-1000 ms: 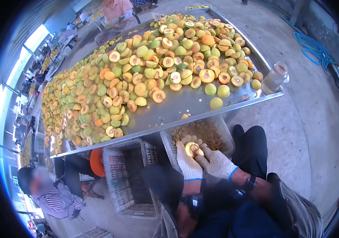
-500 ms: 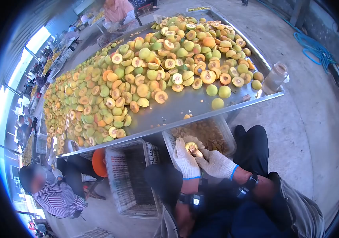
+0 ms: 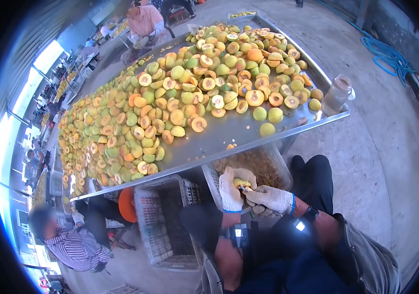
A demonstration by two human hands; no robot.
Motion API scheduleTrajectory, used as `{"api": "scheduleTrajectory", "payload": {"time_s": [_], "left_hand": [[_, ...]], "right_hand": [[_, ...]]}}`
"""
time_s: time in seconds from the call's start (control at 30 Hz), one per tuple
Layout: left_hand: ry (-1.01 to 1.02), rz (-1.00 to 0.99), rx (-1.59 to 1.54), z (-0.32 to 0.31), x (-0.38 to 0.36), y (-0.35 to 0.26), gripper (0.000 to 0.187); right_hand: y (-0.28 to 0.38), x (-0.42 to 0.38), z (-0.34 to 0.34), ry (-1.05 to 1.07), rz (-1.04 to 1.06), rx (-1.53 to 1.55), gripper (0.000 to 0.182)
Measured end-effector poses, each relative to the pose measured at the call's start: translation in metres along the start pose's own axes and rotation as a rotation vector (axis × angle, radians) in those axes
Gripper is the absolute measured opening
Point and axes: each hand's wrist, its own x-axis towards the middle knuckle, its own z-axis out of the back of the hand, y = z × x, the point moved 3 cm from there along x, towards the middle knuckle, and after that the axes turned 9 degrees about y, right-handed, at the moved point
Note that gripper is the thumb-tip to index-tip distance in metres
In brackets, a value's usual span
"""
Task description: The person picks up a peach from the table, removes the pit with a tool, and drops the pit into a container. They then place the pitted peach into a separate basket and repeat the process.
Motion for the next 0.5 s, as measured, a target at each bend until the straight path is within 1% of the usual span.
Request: {"api": "scheduleTrajectory", "payload": {"time_s": [0.03, 0.1, 0.23, 0.3, 0.33, 0.4, 0.43, 0.5], "left_hand": [[0.001, -0.002, 0.000, -0.001, 0.001, -0.002, 0.065], [0.004, 0.030, 0.044, -0.002, 0.001, -0.005, 0.065], [0.044, 0.059, 0.023, -0.002, 0.003, -0.007, 0.064], [0.089, 0.043, 0.164, -0.009, 0.000, -0.015, 0.064], [0.091, 0.042, 0.165, -0.012, 0.000, -0.017, 0.064], [0.108, 0.058, 0.182, -0.017, 0.000, -0.020, 0.062], [0.112, 0.054, 0.185, -0.014, 0.001, -0.016, 0.062], [0.172, 0.043, -0.013, -0.010, 0.002, -0.006, 0.062]], "right_hand": [[0.004, -0.001, -0.001, 0.000, 0.001, -0.002, 0.044], [0.009, -0.006, -0.003, -0.064, -0.070, -0.083, 0.043], [-0.001, 0.000, 0.002, -0.078, -0.007, -0.123, 0.043], [-0.001, -0.005, 0.000, 0.008, -0.012, -0.035, 0.043], [-0.002, -0.006, 0.001, 0.007, -0.010, -0.036, 0.043], [-0.006, -0.005, 0.001, 0.091, 0.021, 0.077, 0.043], [-0.007, -0.005, 0.003, 0.091, 0.026, 0.074, 0.043], [-0.010, -0.004, 0.005, 0.152, -0.018, 0.132, 0.041]]}}
